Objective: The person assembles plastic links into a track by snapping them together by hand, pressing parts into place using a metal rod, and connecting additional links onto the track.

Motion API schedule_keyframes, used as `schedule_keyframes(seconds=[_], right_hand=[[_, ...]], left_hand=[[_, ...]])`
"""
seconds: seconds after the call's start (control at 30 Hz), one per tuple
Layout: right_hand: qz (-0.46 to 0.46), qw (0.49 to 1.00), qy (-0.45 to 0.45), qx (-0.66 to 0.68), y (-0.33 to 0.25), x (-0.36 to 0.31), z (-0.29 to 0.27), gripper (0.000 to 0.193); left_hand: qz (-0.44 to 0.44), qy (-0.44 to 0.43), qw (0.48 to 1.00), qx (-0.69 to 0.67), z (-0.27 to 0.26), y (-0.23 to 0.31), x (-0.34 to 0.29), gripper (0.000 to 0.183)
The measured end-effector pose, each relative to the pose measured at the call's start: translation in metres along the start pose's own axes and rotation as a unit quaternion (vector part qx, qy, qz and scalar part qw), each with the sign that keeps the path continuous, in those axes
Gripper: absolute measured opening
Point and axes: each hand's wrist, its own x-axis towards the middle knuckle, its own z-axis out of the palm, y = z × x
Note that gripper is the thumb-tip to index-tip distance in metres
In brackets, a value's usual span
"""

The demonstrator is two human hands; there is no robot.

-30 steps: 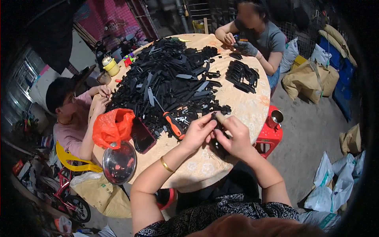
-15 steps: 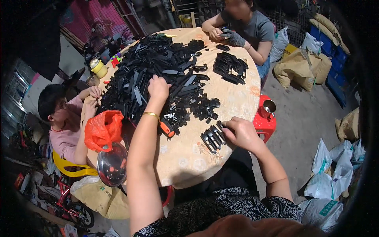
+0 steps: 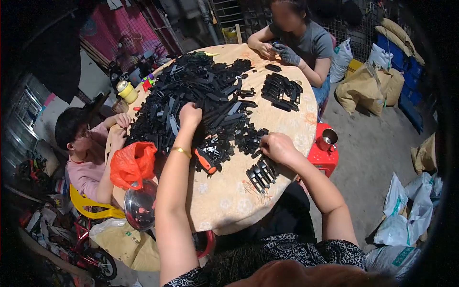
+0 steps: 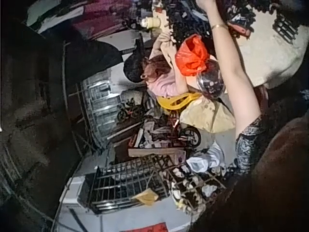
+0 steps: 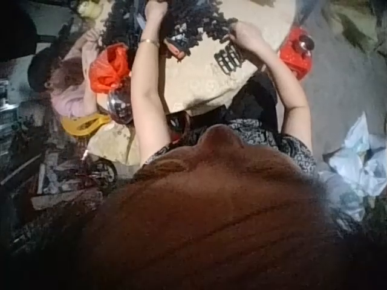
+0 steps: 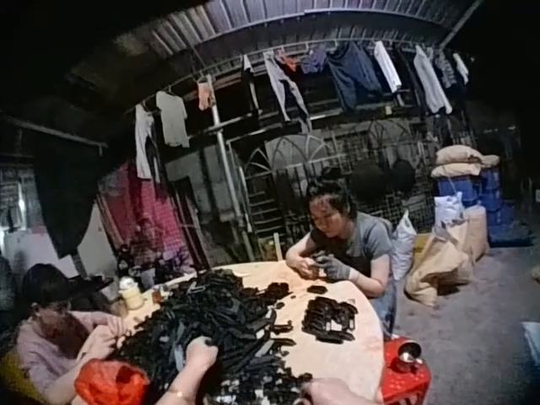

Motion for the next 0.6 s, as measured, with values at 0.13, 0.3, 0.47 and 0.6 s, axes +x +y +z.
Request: schedule_keyframes(seconds=[0.13,0.3,0.47,0.6], right_hand=[[0.018,1.0,-0.006,0.006,-0.004,-0.003,-0.005,0.022],[0.042,0.998,-0.037,-0.005,-0.005,0.006,-0.001,0.024],[0.04,0.999,-0.036,-0.001,0.003,0.014,-0.006,0.02],[0.005,0.999,-0.009,0.035,0.021,0.012,-0.002,0.013]], left_hand=[[-0.106,-0.062,0.932,-0.342,-0.02,0.017,-0.042,0.032],[-0.095,-0.15,0.884,-0.433,-0.029,0.019,-0.083,0.033],[-0.011,-0.19,0.89,-0.414,-0.028,0.026,-0.113,0.028],[0.068,-0.249,0.917,-0.304,-0.024,0.028,-0.129,0.026]])
